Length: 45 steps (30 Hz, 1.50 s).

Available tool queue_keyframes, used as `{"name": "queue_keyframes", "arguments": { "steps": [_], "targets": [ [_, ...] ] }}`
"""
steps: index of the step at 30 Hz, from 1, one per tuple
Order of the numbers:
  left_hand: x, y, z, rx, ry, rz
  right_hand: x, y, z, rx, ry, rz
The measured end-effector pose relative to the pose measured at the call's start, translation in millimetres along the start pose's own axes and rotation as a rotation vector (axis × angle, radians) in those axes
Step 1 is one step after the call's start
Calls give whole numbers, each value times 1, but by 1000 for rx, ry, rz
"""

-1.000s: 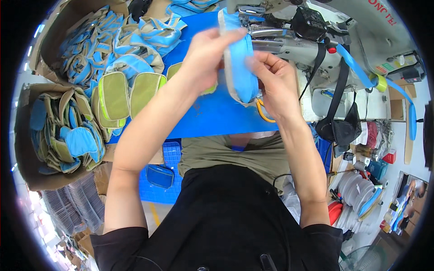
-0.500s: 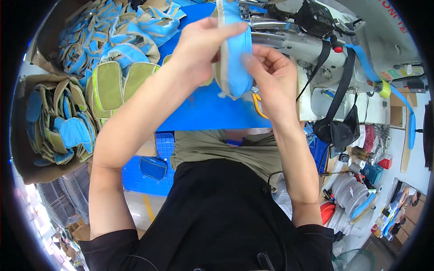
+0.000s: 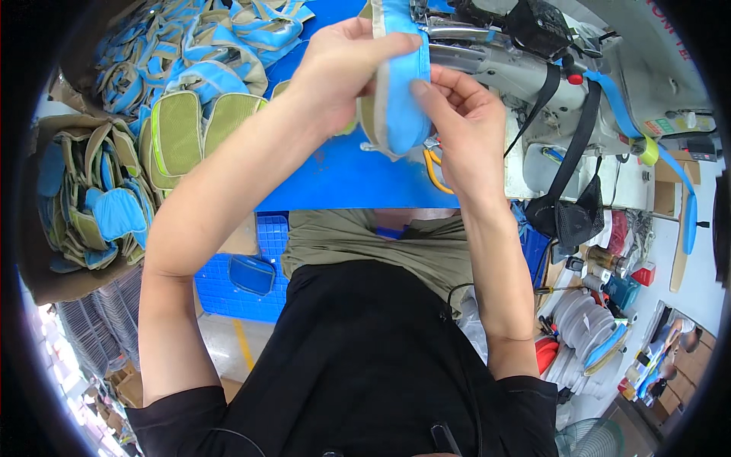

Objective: The person assembles small fabric pouches by inserting a blue lining into a green mesh shell. They use scissors to trim excess threads and fabric edges, then place the assembled pouch under a sewing machine to stitch the opening closed. The process is repeated for multiple units.

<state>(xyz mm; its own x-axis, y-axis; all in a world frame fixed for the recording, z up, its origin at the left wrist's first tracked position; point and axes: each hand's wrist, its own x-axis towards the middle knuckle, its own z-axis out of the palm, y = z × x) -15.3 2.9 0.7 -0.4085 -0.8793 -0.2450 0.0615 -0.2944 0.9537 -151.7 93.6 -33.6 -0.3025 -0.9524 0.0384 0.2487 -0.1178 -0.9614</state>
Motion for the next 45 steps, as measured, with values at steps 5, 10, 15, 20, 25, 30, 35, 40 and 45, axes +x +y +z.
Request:
{"name": "queue_keyframes", "arguments": {
  "steps": [5,10,15,20,25,30,35,40,45],
  "targets": [
    [-3,-5,1,-14,-31,16,-2,2,-2,83,-5,47],
    [-2,-8,4,-43,-50,37,-8,3,-2,178,-4,84],
    [-6,-6,5,-94,-37,3,-16,2,1,255,-7,115],
    [-6,-2,6,-128,-52,-11,-18,1,2,305,3,143],
    [0,-2,5,-91,-49,-9,-15,4,4,428,-25,140],
    [1,2,5,-120,-60,-23,-14,6,4,471,-11,136],
    [0,2,2,-114,-54,-22,-14,6,5,465,-42,135],
    [6,4,3,-125,-44,-54,-1,12,3,462,-22,112],
    [13,-1,0,-107,-40,-42,3,10,5,453,-44,114]
  ]
}}
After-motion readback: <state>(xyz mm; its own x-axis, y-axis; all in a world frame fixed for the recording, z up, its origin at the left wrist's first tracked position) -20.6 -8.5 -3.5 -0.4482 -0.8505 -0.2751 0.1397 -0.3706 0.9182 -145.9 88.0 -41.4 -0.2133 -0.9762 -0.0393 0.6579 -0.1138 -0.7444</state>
